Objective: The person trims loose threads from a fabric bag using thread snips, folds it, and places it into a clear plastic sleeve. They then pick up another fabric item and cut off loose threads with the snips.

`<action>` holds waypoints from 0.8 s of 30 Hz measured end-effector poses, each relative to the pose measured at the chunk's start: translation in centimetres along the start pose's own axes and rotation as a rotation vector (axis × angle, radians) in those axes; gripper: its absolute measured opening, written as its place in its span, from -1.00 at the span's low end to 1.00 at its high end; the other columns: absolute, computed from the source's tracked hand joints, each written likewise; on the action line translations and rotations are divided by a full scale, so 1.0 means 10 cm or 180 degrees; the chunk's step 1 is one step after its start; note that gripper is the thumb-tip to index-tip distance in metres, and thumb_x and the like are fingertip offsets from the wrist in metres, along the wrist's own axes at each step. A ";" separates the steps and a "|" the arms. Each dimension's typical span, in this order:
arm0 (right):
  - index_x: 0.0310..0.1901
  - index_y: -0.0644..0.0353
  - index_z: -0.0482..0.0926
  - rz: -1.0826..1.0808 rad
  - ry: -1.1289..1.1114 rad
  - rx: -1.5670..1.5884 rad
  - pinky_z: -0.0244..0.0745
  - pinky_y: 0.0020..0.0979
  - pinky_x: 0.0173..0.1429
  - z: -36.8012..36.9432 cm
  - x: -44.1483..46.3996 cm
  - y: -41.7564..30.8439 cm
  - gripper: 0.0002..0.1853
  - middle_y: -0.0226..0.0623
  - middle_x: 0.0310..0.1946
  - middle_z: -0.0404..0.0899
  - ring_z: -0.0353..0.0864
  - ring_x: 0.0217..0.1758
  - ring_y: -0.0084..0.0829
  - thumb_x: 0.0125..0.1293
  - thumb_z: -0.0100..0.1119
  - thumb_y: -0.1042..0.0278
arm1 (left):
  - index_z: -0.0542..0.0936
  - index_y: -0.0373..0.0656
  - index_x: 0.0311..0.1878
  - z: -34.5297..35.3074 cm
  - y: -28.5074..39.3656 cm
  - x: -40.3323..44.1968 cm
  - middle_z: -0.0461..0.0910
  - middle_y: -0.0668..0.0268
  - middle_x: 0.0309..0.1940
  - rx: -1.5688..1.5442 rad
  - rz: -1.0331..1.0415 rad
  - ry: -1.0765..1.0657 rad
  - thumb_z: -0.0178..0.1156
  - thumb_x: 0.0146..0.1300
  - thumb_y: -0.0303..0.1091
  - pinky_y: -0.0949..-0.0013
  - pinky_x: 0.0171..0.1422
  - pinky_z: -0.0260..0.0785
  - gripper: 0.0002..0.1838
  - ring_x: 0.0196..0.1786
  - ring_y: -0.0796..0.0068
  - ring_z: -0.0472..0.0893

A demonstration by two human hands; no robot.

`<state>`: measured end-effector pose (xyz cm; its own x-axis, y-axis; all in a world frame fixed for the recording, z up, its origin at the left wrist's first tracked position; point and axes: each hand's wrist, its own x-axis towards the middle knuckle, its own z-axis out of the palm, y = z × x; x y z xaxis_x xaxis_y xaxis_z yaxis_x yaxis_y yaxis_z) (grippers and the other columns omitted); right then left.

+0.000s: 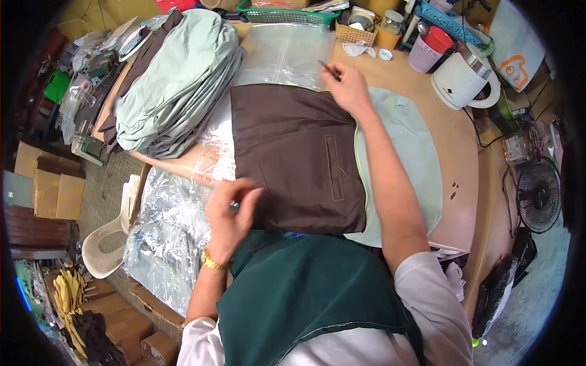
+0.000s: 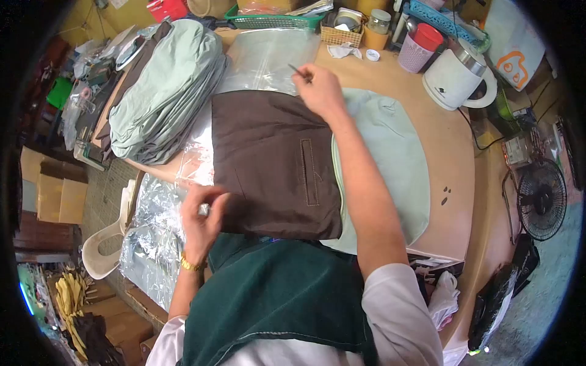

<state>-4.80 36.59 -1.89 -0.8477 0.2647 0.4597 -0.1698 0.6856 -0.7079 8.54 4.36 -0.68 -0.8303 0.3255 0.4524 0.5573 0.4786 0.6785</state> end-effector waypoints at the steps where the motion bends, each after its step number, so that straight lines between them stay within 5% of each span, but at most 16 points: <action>1: -0.23 0.30 0.64 0.0207 -0.0137 0.0315 0.49 -0.32 -0.19 0.07 -0.04 0.02 -0.73 -0.18 -0.43 0.67 0.66 -0.33 -0.35 0.25 0.24 0.21 | 0.64 -0.21 -0.19 0.15 0.13 0.19 0.53 0.22 -0.44 -0.0330 0.0340 -0.0119 0.33 0.16 -0.50 0.37 -0.32 0.40 -0.85 -0.40 0.30 0.56; 5: -0.29 0.31 0.63 0.0925 -0.0179 0.0702 0.42 -0.42 -0.32 0.19 -0.29 0.35 -0.75 -0.32 -0.57 0.59 0.53 -0.48 -0.56 0.25 0.27 0.23 | 0.71 -0.12 -0.16 1.02 0.21 0.56 0.55 0.28 -0.31 -0.0618 0.0890 -0.0864 0.39 0.09 -0.42 0.35 -0.18 0.44 -0.78 -0.23 0.29 0.57; 12: -0.25 0.25 0.64 0.1044 0.0139 0.1503 0.27 -0.58 -0.42 0.13 -0.44 0.37 -0.84 -0.52 -0.56 0.53 0.39 -0.51 -0.72 0.28 0.27 0.33 | 0.60 -0.17 -0.39 1.53 0.06 0.56 0.51 0.28 -0.38 -0.0146 0.1160 -0.0965 0.38 0.07 -0.42 0.31 -0.18 0.42 -0.87 -0.30 0.25 0.51; 17: -0.26 0.25 0.64 0.1144 0.0074 0.1771 0.30 -0.56 -0.39 0.10 -0.42 0.38 -0.83 -0.50 -0.55 0.54 0.42 -0.50 -0.69 0.27 0.27 0.31 | 0.57 -0.24 -0.32 0.90 -0.13 0.59 0.51 0.28 -0.42 -0.1010 -0.0129 -0.0306 0.23 0.25 -0.48 0.37 -0.25 0.38 -0.94 -0.35 0.43 0.51; 19: -0.26 0.33 0.62 0.1043 0.0088 0.1451 0.42 -0.47 -0.32 0.12 -0.43 0.37 -0.79 -0.34 -0.52 0.63 0.55 -0.47 -0.58 0.26 0.27 0.32 | 0.54 -0.16 -0.28 0.42 -0.31 0.55 0.41 0.51 -0.41 -0.1407 -0.1299 0.0199 0.12 0.44 -0.33 0.53 -0.22 0.30 -0.84 -0.32 0.66 0.40; 20: -0.26 0.33 0.62 0.1054 0.0093 0.1460 0.42 -0.47 -0.32 0.13 -0.44 0.36 -0.79 -0.34 -0.52 0.63 0.55 -0.47 -0.58 0.26 0.27 0.32 | 0.54 -0.13 -0.28 0.23 -0.56 0.54 0.40 0.54 -0.42 -0.1219 -0.1357 0.0945 0.08 0.48 -0.27 0.56 -0.25 0.25 -0.79 -0.35 0.69 0.37; 21: -0.26 0.34 0.62 0.0926 0.0113 0.1296 0.44 -0.44 -0.31 0.14 -0.45 0.35 -0.79 -0.28 -0.51 0.65 0.58 -0.46 -0.54 0.26 0.26 0.32 | 0.56 -0.15 -0.30 -0.09 -0.86 0.50 0.42 0.53 -0.41 -0.1051 -0.0920 0.1082 0.07 0.49 -0.26 0.57 -0.26 0.24 -0.76 -0.35 0.69 0.37; 23: -0.26 0.34 0.62 0.0793 0.0143 0.1144 0.45 -0.40 -0.29 0.18 -0.44 0.34 -0.79 -0.23 -0.50 0.67 0.60 -0.45 -0.50 0.26 0.25 0.31 | 0.57 -0.16 -0.34 -0.69 -1.21 0.46 0.45 0.49 -0.42 -0.2244 -0.0846 0.1005 0.08 0.48 -0.28 0.57 -0.25 0.26 -0.75 -0.36 0.69 0.38; 24: -0.26 0.33 0.62 0.0698 0.0201 0.1062 0.46 -0.37 -0.29 0.21 -0.44 0.34 -0.79 -0.17 -0.49 0.67 0.62 -0.44 -0.44 0.27 0.24 0.31 | 0.57 -0.17 -0.37 -0.56 -0.92 0.53 0.46 0.46 -0.43 -0.1581 -0.0773 0.0993 0.11 0.45 -0.32 0.57 -0.24 0.27 -0.76 -0.37 0.66 0.39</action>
<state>-2.69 36.34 -7.51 -0.8512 0.4284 0.3032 -0.1510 0.3534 -0.9232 -1.01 -2.83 -1.24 -0.9367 -0.0336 0.3484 0.3467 0.0492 0.9367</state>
